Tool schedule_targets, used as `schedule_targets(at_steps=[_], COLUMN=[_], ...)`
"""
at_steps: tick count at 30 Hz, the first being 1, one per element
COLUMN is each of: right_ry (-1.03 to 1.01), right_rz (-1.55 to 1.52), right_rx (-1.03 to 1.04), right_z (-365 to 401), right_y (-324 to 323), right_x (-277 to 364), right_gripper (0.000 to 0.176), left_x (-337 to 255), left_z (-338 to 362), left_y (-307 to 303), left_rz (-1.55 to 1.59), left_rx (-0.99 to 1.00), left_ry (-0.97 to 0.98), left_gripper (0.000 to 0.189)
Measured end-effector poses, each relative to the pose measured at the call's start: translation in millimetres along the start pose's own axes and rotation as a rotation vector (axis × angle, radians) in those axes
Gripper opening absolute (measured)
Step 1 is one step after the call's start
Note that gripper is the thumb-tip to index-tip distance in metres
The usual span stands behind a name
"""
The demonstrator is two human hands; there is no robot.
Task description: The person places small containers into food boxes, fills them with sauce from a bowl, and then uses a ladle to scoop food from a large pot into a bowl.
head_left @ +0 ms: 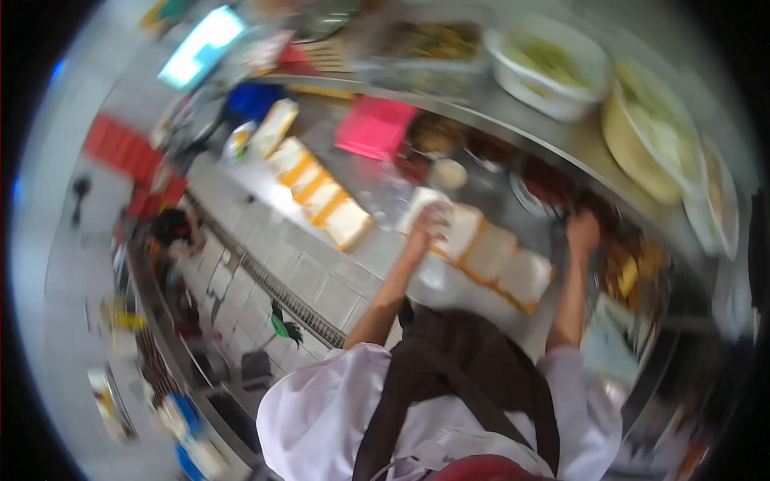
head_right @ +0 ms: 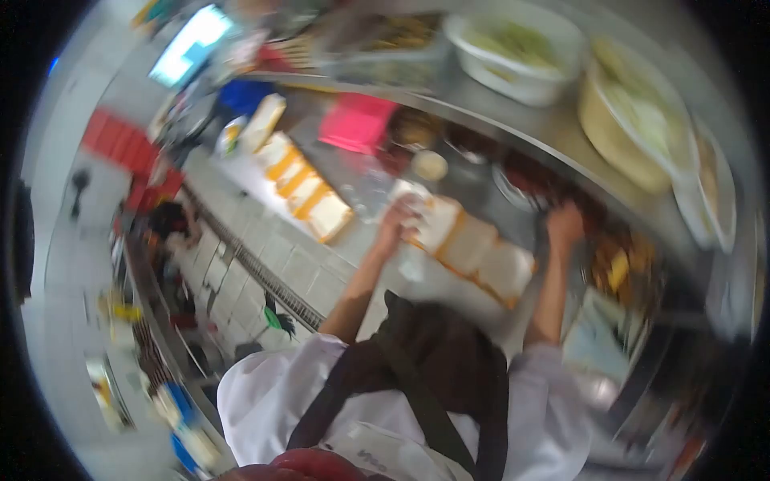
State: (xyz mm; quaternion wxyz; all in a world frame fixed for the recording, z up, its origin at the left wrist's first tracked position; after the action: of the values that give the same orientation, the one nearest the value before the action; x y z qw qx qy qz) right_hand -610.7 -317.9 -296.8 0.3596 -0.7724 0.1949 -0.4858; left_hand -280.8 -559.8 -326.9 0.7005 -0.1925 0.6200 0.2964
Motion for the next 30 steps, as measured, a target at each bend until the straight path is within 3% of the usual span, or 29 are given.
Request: schedule_targets(at_steps=[1,4,10,14,17,22,26,28,29,30], right_ry=[-0.003,0.196,0.146,0.144,0.079,-0.26,-0.348,-0.273,-0.271,0.101], right_rz=[0.055,0.132,0.028,-0.011,0.029,0.172,0.161,-0.138,-0.138,-0.576], right_rx=[-0.053,0.058,0.154,0.085,0.193,-0.065,0.035,-0.06,-0.061,-0.044], right_z=[-0.4,-0.2,3.2,-6.1,-18.2,-32.2,-43.2,-55.6,-55.6,-57.1], right_y=[-1.6,-4.4,11.3,11.3,28.4,0.0,40.2,50.8,53.9,58.2], right_x=[-8.3,-28.8,-31.9,-30.0,-33.3,11.0,-3.4,-25.3,-30.2,-62.6], right_gripper=[0.024,0.025,0.031,0.03,0.027,0.018,0.015,0.008,0.008,0.006], left_x=[-8.5,-14.8,-36.6,-37.7,-35.8,-36.4,-23.8,-22.0,-21.6,-18.3], left_z=[-1.0,-10.6,-32.7,-42.7,-49.2,-70.9,-115.6,-139.3,-148.7,-157.4], left_y=[4.9,18.5,49.3,66.9,81.8,89.6,108.4,124.8,133.7,139.4], left_rz=[0.007,-0.032,-0.05,-0.04,0.0,-0.131,-0.295,-0.336,-0.379,-0.352], left_rx=[0.03,0.071,0.104,0.111,0.141,0.104,0.129,0.15,0.169,0.151], left_ry=[0.081,0.09,0.082,0.073,0.084,0.087,0.075,0.089,0.105,0.074], left_gripper=[0.051,0.049,0.047,0.046,0.043,0.042,0.042,0.042,0.042,0.042])
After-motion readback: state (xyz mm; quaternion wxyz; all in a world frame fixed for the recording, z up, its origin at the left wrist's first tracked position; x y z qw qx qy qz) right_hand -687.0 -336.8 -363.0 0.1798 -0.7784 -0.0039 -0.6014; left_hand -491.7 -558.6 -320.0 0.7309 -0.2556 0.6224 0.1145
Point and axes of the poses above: each hand's wrist, its own z-axis away from the middle knuckle, its own y-axis out of the palm, x = y × z, the point moved 9 cm from there along -z, towards the middle knuckle, and after that the axes turned 15 degrees about -z, right-handed, at the moved point
